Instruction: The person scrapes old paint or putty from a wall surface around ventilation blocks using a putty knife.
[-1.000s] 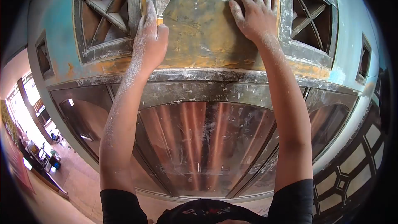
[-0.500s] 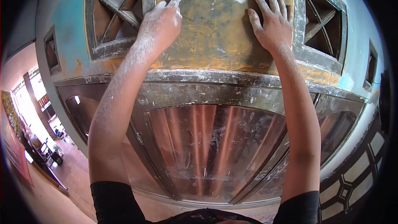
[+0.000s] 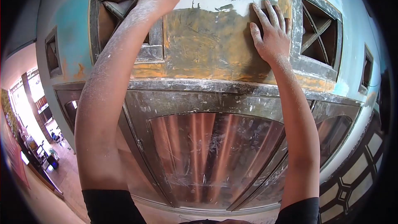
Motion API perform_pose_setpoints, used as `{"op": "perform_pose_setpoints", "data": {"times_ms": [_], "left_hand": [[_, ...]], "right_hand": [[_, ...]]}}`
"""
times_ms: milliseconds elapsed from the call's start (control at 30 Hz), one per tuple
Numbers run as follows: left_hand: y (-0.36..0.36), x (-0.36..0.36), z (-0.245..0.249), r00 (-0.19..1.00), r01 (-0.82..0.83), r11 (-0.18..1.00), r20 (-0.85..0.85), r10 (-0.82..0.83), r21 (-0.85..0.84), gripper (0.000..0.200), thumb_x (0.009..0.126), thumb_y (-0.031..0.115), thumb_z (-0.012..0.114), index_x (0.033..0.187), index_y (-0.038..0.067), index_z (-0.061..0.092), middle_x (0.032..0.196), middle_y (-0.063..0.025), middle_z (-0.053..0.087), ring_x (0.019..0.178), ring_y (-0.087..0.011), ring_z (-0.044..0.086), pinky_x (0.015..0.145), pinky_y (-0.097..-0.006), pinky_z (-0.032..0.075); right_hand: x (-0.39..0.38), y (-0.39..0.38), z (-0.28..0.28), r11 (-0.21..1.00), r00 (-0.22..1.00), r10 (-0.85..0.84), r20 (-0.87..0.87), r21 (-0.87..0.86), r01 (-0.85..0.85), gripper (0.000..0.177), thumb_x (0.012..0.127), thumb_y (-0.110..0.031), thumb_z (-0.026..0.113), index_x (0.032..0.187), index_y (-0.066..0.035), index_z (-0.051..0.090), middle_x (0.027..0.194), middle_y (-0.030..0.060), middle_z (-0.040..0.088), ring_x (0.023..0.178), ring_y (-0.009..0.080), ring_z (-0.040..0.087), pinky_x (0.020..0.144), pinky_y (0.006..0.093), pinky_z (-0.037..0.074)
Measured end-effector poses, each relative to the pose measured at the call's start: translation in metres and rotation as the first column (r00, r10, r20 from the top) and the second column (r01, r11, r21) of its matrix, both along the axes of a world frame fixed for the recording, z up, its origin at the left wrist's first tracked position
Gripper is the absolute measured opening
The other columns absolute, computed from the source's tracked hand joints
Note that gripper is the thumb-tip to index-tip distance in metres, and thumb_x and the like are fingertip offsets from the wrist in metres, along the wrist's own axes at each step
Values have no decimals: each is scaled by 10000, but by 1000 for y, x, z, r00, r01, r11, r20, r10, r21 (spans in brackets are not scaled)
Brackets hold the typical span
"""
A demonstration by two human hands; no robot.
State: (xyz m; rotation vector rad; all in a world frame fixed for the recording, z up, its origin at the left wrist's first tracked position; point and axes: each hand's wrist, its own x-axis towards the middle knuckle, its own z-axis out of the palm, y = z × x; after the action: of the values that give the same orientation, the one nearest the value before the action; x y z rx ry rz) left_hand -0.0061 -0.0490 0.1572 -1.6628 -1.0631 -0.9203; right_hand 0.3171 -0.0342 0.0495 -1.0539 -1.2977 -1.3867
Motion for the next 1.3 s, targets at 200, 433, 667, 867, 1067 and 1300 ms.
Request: {"op": "perform_pose_setpoints", "data": {"times_ms": [200,433,667,867,1067,1300], "left_hand": [[-12,-15,-19,925,190,979,321,-203,71,464,961,451,506,1215,94,658,1096,-255,701,1096,-452,642,961,-514,487],[-15,-18,-26,885,373,926,324,-335,-62,442,1047,464,453,1149,68,620,1035,-245,699,1048,-483,634,894,-521,501],[-8,-23,-39,936,253,964,230,-266,84,397,1064,358,411,1316,88,556,1068,-260,660,1073,-471,620,947,-534,482],[-25,-11,-63,979,194,980,47,-196,38,507,1051,229,435,1547,145,372,1225,-266,519,1123,-459,569,946,-530,494],[-49,42,-115,967,256,962,19,-255,-100,555,1034,182,552,1560,223,381,1077,-173,549,940,-361,661,843,-449,578],[-57,34,-106,995,-88,992,-49,84,-95,596,1053,220,491,1591,389,295,1150,-224,566,896,-406,712,782,-495,609]], "right_hand": [[-1,0,-1,1000,1000,14,-11,1,-14,557,1024,-483,488,1564,-396,383,1656,26,326,1543,290,259,1261,566,167],[-1,0,-2,1000,1000,20,-22,-2,-20,559,1019,-484,492,1561,-392,390,1658,28,321,1545,294,252,1265,557,162],[-3,-3,-11,999,999,8,-49,-31,-9,576,1018,-489,482,1573,-395,362,1670,13,294,1551,283,240,1270,555,148],[-1,-4,-23,998,997,27,-69,-62,-31,579,1023,-494,464,1580,-384,346,1680,12,271,1557,280,225,1269,570,129],[2,-6,-35,996,997,34,-66,-84,-40,581,1022,-467,463,1583,-386,339,1685,11,263,1561,281,215,1264,583,128],[3,-14,-44,988,995,65,-73,-134,-74,592,1003,-439,509,1574,-364,369,1680,20,276,1560,296,217,1256,601,128]]}}
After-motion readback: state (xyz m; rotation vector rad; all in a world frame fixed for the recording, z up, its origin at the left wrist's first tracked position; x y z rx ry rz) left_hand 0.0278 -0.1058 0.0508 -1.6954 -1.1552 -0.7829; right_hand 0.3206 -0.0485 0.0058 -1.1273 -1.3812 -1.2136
